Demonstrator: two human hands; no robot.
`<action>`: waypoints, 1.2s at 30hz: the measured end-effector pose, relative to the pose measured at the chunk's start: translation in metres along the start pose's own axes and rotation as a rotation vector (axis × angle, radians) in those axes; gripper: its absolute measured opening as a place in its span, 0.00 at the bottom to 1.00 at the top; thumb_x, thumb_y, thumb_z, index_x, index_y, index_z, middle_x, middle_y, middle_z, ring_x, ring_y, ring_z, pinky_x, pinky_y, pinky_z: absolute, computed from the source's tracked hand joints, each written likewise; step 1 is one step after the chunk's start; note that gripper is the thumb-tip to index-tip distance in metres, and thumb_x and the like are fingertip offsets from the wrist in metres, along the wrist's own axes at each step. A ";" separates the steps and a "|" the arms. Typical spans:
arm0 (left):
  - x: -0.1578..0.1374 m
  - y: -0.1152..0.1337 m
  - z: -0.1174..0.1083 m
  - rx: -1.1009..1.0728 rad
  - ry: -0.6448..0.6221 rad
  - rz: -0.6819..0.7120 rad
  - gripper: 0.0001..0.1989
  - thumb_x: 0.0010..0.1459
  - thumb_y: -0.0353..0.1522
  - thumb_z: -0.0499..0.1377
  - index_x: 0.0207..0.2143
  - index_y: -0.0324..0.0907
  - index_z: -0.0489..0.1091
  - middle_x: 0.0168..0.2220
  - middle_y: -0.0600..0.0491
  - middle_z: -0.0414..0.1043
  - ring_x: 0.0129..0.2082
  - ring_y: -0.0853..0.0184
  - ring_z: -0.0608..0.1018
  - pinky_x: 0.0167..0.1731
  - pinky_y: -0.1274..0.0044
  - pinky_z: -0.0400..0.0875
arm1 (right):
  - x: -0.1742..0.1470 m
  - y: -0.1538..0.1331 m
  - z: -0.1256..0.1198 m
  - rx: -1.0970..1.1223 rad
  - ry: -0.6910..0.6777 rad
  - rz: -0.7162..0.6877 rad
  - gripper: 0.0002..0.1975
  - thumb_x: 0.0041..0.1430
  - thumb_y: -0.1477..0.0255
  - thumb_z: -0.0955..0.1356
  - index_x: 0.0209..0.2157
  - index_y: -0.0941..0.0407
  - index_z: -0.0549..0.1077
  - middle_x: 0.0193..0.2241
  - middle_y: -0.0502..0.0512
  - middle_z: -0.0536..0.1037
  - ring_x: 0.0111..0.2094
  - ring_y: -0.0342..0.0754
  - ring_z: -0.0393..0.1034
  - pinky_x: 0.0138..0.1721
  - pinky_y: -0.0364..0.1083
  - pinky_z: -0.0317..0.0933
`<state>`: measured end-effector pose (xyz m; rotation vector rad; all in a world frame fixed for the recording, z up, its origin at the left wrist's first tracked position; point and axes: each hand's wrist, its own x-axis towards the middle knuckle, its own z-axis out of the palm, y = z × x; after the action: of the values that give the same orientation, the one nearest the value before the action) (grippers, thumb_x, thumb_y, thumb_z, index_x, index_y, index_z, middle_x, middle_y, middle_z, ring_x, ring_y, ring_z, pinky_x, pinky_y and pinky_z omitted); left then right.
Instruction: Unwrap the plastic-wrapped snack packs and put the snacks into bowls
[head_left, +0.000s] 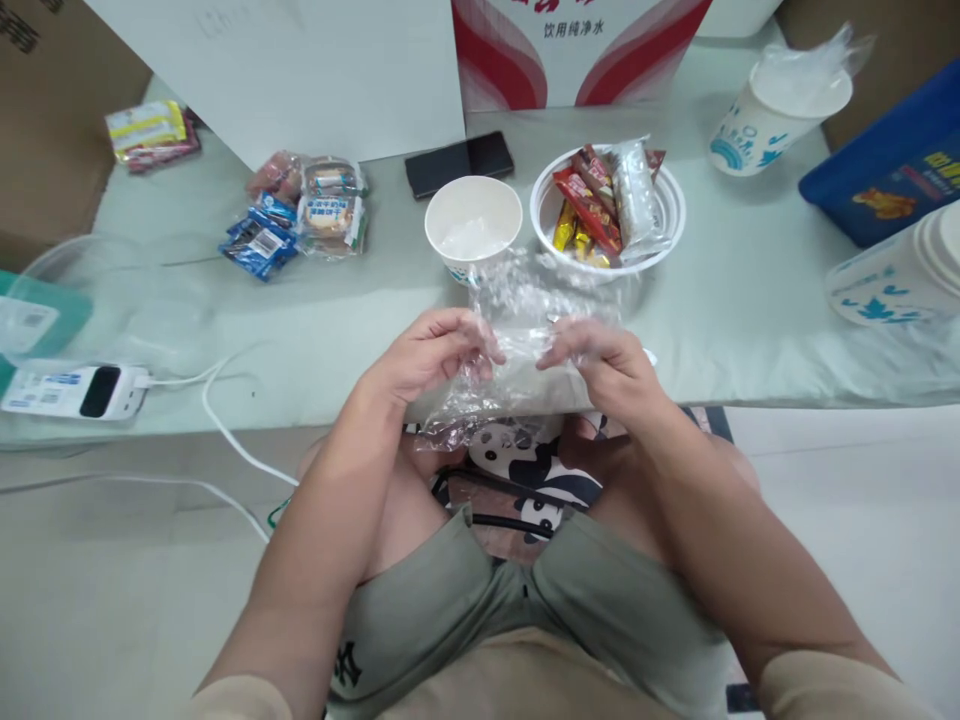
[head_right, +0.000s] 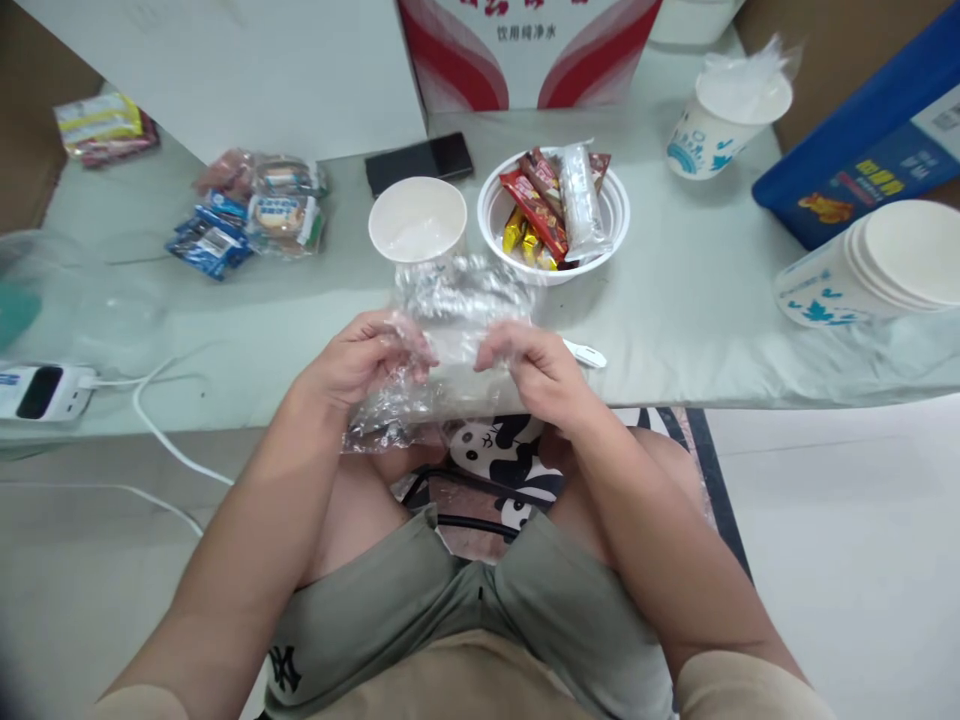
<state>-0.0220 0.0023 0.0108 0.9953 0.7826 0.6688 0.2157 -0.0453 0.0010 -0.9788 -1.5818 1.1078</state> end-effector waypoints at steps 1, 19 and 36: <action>-0.001 0.001 -0.002 0.020 -0.019 -0.009 0.08 0.47 0.32 0.71 0.27 0.40 0.76 0.26 0.53 0.79 0.22 0.69 0.79 0.25 0.78 0.73 | -0.001 0.000 -0.004 -0.017 -0.045 -0.012 0.17 0.65 0.59 0.68 0.26 0.52 0.77 0.30 0.53 0.76 0.32 0.47 0.72 0.40 0.50 0.69; 0.014 -0.014 0.006 0.422 0.400 0.266 0.28 0.57 0.54 0.63 0.19 0.40 0.74 0.22 0.51 0.76 0.28 0.68 0.77 0.36 0.74 0.71 | -0.007 0.008 0.012 -0.470 0.093 -0.106 0.04 0.55 0.70 0.73 0.34 0.52 0.76 0.38 0.54 0.72 0.42 0.52 0.72 0.46 0.53 0.69; 0.009 -0.005 0.001 -0.095 0.177 0.130 0.38 0.39 0.32 0.76 0.52 0.48 0.63 0.32 0.58 0.78 0.28 0.69 0.81 0.30 0.78 0.73 | -0.001 0.010 0.016 0.155 0.265 0.232 0.19 0.52 0.63 0.75 0.44 0.49 0.70 0.40 0.51 0.76 0.40 0.47 0.73 0.44 0.49 0.70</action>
<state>-0.0157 0.0074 0.0039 0.9142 0.8376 0.9083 0.2014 -0.0468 -0.0113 -1.1723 -1.1743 1.1843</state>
